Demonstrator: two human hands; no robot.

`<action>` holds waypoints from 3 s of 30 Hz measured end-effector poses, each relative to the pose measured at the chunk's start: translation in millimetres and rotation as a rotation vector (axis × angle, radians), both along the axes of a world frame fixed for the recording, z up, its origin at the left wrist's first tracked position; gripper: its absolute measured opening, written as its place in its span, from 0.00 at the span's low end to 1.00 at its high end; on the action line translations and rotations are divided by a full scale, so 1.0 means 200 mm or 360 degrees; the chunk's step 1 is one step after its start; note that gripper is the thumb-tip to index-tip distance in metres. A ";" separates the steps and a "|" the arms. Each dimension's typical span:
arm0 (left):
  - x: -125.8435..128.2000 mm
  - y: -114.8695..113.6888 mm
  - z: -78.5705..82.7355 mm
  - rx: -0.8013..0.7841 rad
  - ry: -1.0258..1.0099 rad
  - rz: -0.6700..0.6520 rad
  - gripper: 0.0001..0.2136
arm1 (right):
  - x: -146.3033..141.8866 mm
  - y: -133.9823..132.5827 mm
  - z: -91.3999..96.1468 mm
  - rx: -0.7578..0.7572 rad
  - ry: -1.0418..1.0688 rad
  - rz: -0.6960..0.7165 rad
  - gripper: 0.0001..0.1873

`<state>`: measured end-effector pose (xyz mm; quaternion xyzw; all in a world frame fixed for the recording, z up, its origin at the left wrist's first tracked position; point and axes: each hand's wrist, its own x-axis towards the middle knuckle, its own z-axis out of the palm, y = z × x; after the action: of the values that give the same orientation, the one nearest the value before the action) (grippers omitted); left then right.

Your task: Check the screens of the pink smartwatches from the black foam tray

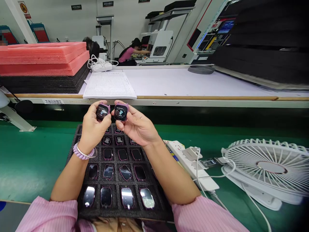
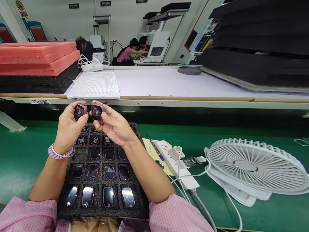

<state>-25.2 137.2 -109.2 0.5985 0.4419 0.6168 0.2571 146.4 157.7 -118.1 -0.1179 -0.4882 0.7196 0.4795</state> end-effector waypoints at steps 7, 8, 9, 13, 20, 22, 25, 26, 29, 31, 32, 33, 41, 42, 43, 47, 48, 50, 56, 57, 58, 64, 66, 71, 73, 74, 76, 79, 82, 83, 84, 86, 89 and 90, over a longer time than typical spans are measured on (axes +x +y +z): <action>-0.01 0.00 -0.01 0.0030 0.0027 -0.0013 0.21 | 0.00 -0.01 0.01 -0.0024 0.0062 0.0020 0.25; -0.01 0.00 -0.01 0.0037 0.0041 -0.0004 0.20 | 0.00 -0.01 0.01 -0.0026 0.0044 0.0001 0.25; -0.01 0.00 -0.01 0.0043 0.0051 0.0000 0.20 | 0.00 -0.01 0.01 -0.0029 0.0019 -0.0021 0.24; 0.00 0.01 -0.01 0.0055 0.0010 -0.0028 0.20 | 0.00 -0.01 0.01 -0.0034 -0.0026 -0.0061 0.24; 0.00 0.01 -0.01 0.0067 0.0001 -0.0026 0.21 | 0.00 -0.02 0.01 -0.0006 0.0007 -0.0021 0.24; 0.00 0.01 -0.01 0.0063 0.0015 -0.0015 0.20 | 0.00 -0.02 0.01 -0.0016 -0.0019 -0.0047 0.24; 0.00 0.01 -0.01 0.0052 0.0011 -0.0037 0.20 | 0.00 -0.02 0.02 -0.0038 -0.0040 -0.0074 0.23; 0.00 0.01 -0.01 0.0050 0.0002 -0.0050 0.21 | 0.00 -0.02 0.02 -0.0038 -0.0037 -0.0074 0.24; 0.00 0.01 -0.01 0.0053 -0.0017 -0.0069 0.22 | -0.01 -0.02 0.01 -0.0020 0.0021 -0.0030 0.24; 0.00 0.01 -0.01 0.0063 0.0001 -0.0060 0.21 | -0.01 -0.02 0.01 0.0007 0.0050 0.0002 0.24; 0.00 0.01 -0.01 0.0069 0.0017 -0.0054 0.21 | 0.00 -0.02 0.01 0.0023 0.0045 0.0003 0.24; -0.01 0.01 -0.01 0.0074 0.0032 -0.0051 0.21 | 0.00 -0.02 0.01 0.0036 0.0028 -0.0007 0.24; 0.00 0.01 -0.01 0.0056 -0.0006 -0.0074 0.21 | -0.01 -0.02 0.01 0.0006 -0.0013 -0.0054 0.25; 0.00 0.01 -0.01 0.0057 -0.0006 -0.0074 0.21 | -0.01 -0.02 0.01 0.0004 0.0001 -0.0043 0.25; 0.00 0.01 -0.01 0.0058 -0.0001 -0.0075 0.21 | -0.01 -0.02 0.01 0.0004 0.0011 -0.0034 0.25; 0.00 0.02 -0.02 0.0066 0.0008 -0.0109 0.20 | -0.01 -0.02 0.01 0.0000 -0.0026 -0.0047 0.23; -0.01 0.02 -0.02 0.0066 0.0000 -0.0119 0.21 | -0.01 -0.02 0.01 0.0002 -0.0037 -0.0052 0.22; -0.01 0.02 -0.02 0.0062 -0.0016 -0.0134 0.21 | -0.01 -0.02 0.00 0.0015 -0.0047 -0.0054 0.22; -0.01 0.02 -0.02 0.0071 0.0002 -0.0113 0.21 | -0.01 -0.02 0.00 0.0023 -0.0059 -0.0055 0.22; -0.01 0.03 -0.02 0.0060 0.0006 -0.0111 0.20 | -0.01 -0.01 -0.01 0.0018 -0.0057 -0.0052 0.21; -0.01 0.03 -0.03 0.0048 0.0000 -0.0113 0.20 | -0.01 -0.01 -0.01 0.0010 -0.0053 -0.0048 0.21; -0.04 0.11 -0.05 -0.0236 -0.0272 -0.0249 0.26 | 0.01 0.06 -0.05 -0.0008 -0.0103 -0.0096 0.24; -0.04 0.12 -0.06 -0.0338 -0.0379 -0.0327 0.27 | 0.03 0.07 -0.05 -0.0002 -0.0141 -0.0164 0.25; -0.04 0.12 -0.06 -0.0372 -0.0488 -0.0508 0.22 | 0.06 0.08 -0.03 0.0010 -0.0099 -0.0246 0.22; -0.03 0.11 -0.05 -0.0363 -0.0516 -0.0539 0.21 | 0.06 0.08 -0.03 0.0022 -0.0075 -0.0253 0.23; -0.02 0.10 -0.04 -0.0362 -0.0531 -0.0549 0.21 | 0.05 0.08 -0.03 0.0037 -0.0073 -0.0257 0.23; -0.01 0.09 -0.03 -0.0370 -0.0558 -0.0580 0.22 | 0.05 0.09 -0.04 0.0074 -0.0083 -0.0281 0.24; 0.00 0.09 -0.02 -0.0361 -0.0615 -0.0634 0.21 | 0.04 0.09 -0.04 0.0119 -0.0112 -0.0352 0.24; 0.00 0.09 -0.02 -0.0345 -0.0641 -0.0656 0.20 | 0.03 0.10 -0.05 0.0154 -0.0139 -0.0396 0.24; 0.00 0.09 -0.02 -0.0342 -0.0630 -0.0654 0.20 | 0.03 0.10 -0.05 0.0168 -0.0145 -0.0405 0.24; 0.00 0.09 -0.03 -0.0336 -0.0607 -0.0647 0.20 | 0.03 0.10 -0.06 0.0181 -0.0153 -0.0412 0.24; 0.01 0.09 -0.03 -0.0312 -0.0548 -0.0618 0.21 | 0.03 0.10 -0.06 0.0209 -0.0175 -0.0425 0.25; 0.01 0.09 -0.04 -0.0262 -0.0472 -0.0582 0.21 | 0.04 0.10 -0.07 0.0255 -0.0190 -0.0421 0.25; 0.01 0.09 -0.04 -0.0248 -0.0455 -0.0577 0.21 | 0.04 0.10 -0.07 0.0271 -0.0188 -0.0413 0.25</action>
<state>-22.3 154.4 -117.4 0.5530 0.3327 0.6030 0.4689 153.5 178.4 -132.4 -0.1809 -0.5555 0.5994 0.5472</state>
